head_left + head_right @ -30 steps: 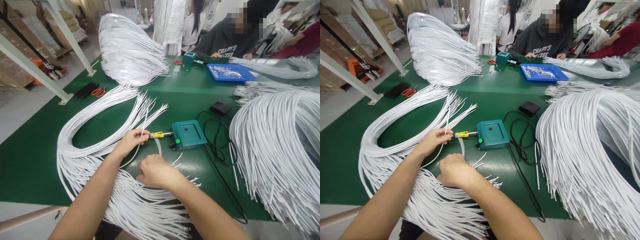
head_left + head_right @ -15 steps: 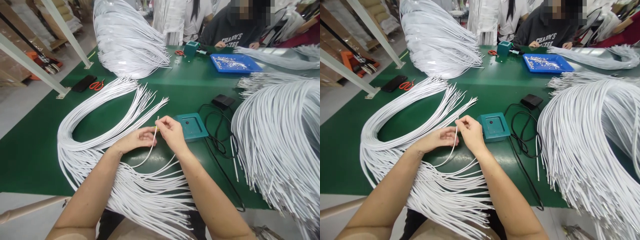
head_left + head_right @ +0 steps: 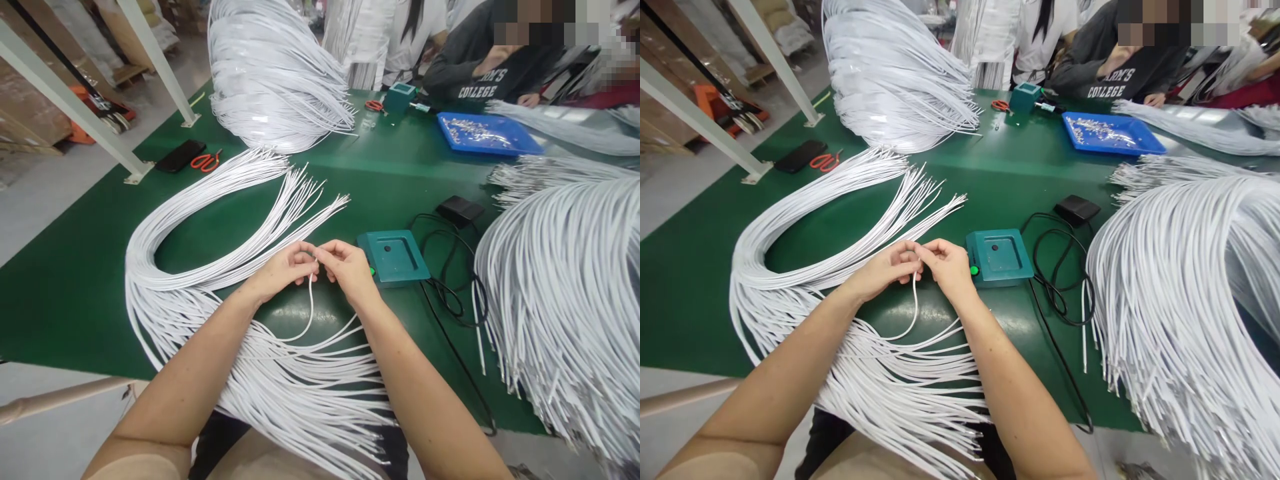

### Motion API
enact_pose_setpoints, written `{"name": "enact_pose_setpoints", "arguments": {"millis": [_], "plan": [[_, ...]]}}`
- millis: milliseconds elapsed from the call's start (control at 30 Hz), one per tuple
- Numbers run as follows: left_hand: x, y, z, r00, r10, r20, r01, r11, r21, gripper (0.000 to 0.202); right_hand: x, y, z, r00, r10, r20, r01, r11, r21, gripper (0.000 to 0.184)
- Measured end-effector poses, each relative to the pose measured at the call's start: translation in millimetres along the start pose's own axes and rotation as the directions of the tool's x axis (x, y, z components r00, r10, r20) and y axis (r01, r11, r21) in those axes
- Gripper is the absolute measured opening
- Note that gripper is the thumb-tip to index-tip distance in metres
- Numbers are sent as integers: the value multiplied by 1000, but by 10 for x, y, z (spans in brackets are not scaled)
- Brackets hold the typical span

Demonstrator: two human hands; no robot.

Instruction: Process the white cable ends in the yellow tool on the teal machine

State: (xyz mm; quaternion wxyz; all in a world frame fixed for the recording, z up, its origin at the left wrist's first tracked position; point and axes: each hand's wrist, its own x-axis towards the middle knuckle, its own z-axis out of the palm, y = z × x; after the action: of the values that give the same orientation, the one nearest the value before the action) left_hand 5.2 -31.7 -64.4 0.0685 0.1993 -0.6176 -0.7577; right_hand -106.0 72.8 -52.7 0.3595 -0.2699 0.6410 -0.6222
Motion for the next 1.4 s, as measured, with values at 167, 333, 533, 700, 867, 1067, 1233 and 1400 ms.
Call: {"name": "enact_pose_setpoints", "arguments": {"millis": [167,333,533,700,867,1067,1233,1400], "plan": [[19,-23,16,993,69,-97,-58,992,109,27,40,80,-13,999,34,29,-38,989,144,23],[37,-69,-18,982,157,-107,-132,969,210,25,54,99,4,986,135,100,-162,917,365,22],[24,-89,-9,982,185,-26,-170,941,293,22,49,52,-20,966,207,153,-249,903,349,32],[12,-90,10,982,186,13,-183,947,264,22,37,65,-31,958,219,184,-271,903,334,34],[17,-67,-14,987,162,-13,-156,964,215,23,39,89,-47,935,186,302,-309,847,433,30],[20,-42,-24,987,142,-74,-128,977,169,25,25,54,-8,986,94,138,-135,935,327,27],[23,-53,-9,989,110,-98,-108,994,23,37,12,94,-1,991,-110,-73,96,979,-178,20],[3,-54,-48,1000,23,-16,-26,982,-189,45,-37,124,3,853,-518,55,361,512,-780,25]]}}
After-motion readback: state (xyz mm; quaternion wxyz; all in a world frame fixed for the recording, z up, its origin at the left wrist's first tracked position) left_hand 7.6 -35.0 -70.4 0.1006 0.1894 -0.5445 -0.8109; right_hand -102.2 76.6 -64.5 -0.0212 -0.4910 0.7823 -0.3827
